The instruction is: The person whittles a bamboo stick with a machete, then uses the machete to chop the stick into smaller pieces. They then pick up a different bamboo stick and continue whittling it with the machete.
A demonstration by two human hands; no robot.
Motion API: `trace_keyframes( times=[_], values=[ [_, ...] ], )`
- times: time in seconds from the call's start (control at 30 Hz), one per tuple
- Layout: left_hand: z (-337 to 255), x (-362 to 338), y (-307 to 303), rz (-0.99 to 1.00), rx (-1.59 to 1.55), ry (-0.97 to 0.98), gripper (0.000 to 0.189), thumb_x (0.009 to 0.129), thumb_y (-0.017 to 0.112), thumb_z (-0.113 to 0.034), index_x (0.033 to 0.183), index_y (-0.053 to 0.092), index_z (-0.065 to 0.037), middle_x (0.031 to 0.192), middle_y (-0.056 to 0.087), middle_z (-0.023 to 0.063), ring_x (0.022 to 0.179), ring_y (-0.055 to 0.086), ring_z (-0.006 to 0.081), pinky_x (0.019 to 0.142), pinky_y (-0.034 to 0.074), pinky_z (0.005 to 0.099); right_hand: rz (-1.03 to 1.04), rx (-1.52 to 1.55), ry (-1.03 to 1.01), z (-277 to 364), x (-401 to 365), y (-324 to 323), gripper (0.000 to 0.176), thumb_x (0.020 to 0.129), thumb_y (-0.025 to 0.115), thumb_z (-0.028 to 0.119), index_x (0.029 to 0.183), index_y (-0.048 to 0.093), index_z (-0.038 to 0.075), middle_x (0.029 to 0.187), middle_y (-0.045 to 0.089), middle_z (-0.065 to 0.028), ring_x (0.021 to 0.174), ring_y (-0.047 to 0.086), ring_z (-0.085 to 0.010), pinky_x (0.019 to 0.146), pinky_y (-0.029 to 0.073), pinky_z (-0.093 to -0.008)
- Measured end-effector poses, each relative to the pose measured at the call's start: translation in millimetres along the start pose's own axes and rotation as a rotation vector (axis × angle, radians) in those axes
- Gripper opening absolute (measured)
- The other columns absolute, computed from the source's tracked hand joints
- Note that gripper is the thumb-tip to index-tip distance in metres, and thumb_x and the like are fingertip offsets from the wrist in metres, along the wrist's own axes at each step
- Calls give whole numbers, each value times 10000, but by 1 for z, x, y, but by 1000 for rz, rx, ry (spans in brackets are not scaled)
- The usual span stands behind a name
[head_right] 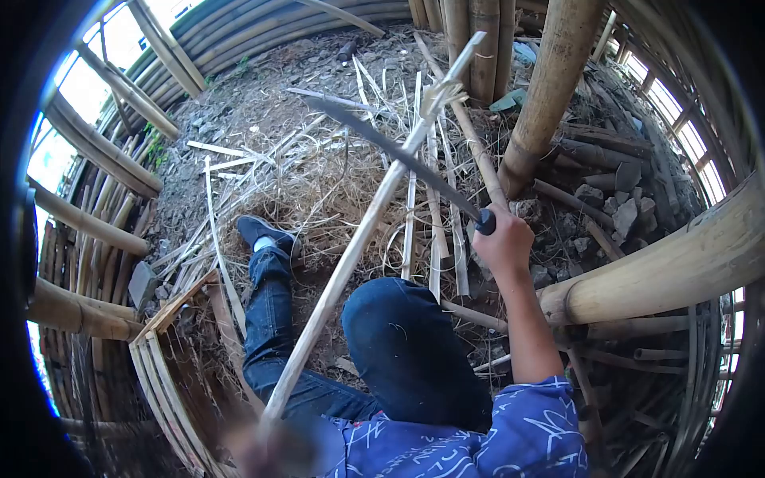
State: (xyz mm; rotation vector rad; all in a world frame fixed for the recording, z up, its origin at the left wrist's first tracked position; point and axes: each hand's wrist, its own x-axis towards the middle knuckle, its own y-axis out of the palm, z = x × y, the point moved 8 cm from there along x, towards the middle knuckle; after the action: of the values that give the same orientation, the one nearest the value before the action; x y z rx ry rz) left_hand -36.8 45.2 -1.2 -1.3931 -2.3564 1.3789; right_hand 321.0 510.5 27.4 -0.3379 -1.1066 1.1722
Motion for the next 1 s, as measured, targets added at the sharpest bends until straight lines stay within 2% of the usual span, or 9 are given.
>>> trace_keyframes(
  times=[0.13, 0.37, 0.5, 0.53, 0.6, 0.7, 0.77, 0.83, 1.0],
  values=[
    [-28, -13, -15, -161, 308, 235, 351, 863, 680, -368, 1008, 639, -51, 633, 616, 159, 577, 630, 334, 521, 470, 415, 94, -129, -139, 13, 0, 5, 76, 703, 621, 80, 771, 602, 52, 682, 618, -162, 669, 618, -384, 592, 483, -471],
    [-44, -30, -20, -91, 261, 10, 331, 869, 672, -377, 1008, 634, -79, 591, 602, 150, 561, 635, 342, 506, 478, 410, 148, -169, -271, 31, -2, 18, 103, 675, 627, 73, 770, 586, 77, 681, 616, -120, 667, 626, -334, 598, 481, -434],
    [-47, -30, -21, -114, 268, 4, 402, 858, 686, -376, 1104, 630, -63, 625, 611, 170, 588, 642, 340, 528, 485, 409, 30, -186, -612, 53, 2, 15, 135, 651, 674, 118, 761, 595, 114, 625, 553, -95, 632, 602, -288, 631, 488, -406],
    [-54, -30, -21, -124, 317, 38, 416, 858, 688, -373, 1119, 627, -54, 657, 616, 187, 603, 639, 343, 548, 487, 410, 14, -191, -568, 10, 24, 34, 125, 666, 672, 128, 772, 610, 106, 652, 590, -122, 660, 621, -312, 641, 501, -427],
    [-60, -41, -20, -121, 411, 96, 445, 857, 691, -365, 1149, 621, -37, 722, 626, 221, 633, 631, 347, 587, 492, 411, 110, -389, -12, -71, 61, 64, 105, 752, 625, 102, 852, 653, 114, 737, 658, -139, 710, 655, -362, 619, 511, -481],
    [27, -25, -23, -51, 272, -80, 417, 857, 691, -366, 1103, 633, -34, 706, 618, 215, 612, 610, 356, 579, 479, 416, 57, -366, -197, -25, 62, 58, 213, 761, 624, 95, 966, 667, 139, 726, 656, -140, 696, 652, -367, 615, 506, -496],
    [12, -26, -29, -94, 259, 13, 396, 852, 691, -381, 1008, 640, -21, 680, 603, 205, 596, 592, 360, 564, 464, 423, 69, -359, -169, -7, 57, 47, 330, 750, 635, 98, 1076, 644, 150, 731, 660, -143, 695, 653, -366, 615, 504, -500],
    [-2, -25, -28, -151, 291, 68, 453, 811, 712, -419, 758, 525, -10, 554, 489, 172, 480, 502, 325, 486, 407, 402, 33, -314, -213, -4, 53, 41, 69, 808, 594, 140, 757, 581, 95, 717, 650, -148, 693, 635, -389, 605, 485, -514],
    [29, -26, -25, -202, 349, 8, 606, 764, 702, -548, 639, 475, 0, 504, 443, 168, 446, 468, 326, 462, 383, 410, 58, -271, -57, -23, 34, 55, 51, 797, 601, 147, 816, 626, 106, 742, 659, -166, 725, 638, -396, 622, 491, -506]
  ],
)
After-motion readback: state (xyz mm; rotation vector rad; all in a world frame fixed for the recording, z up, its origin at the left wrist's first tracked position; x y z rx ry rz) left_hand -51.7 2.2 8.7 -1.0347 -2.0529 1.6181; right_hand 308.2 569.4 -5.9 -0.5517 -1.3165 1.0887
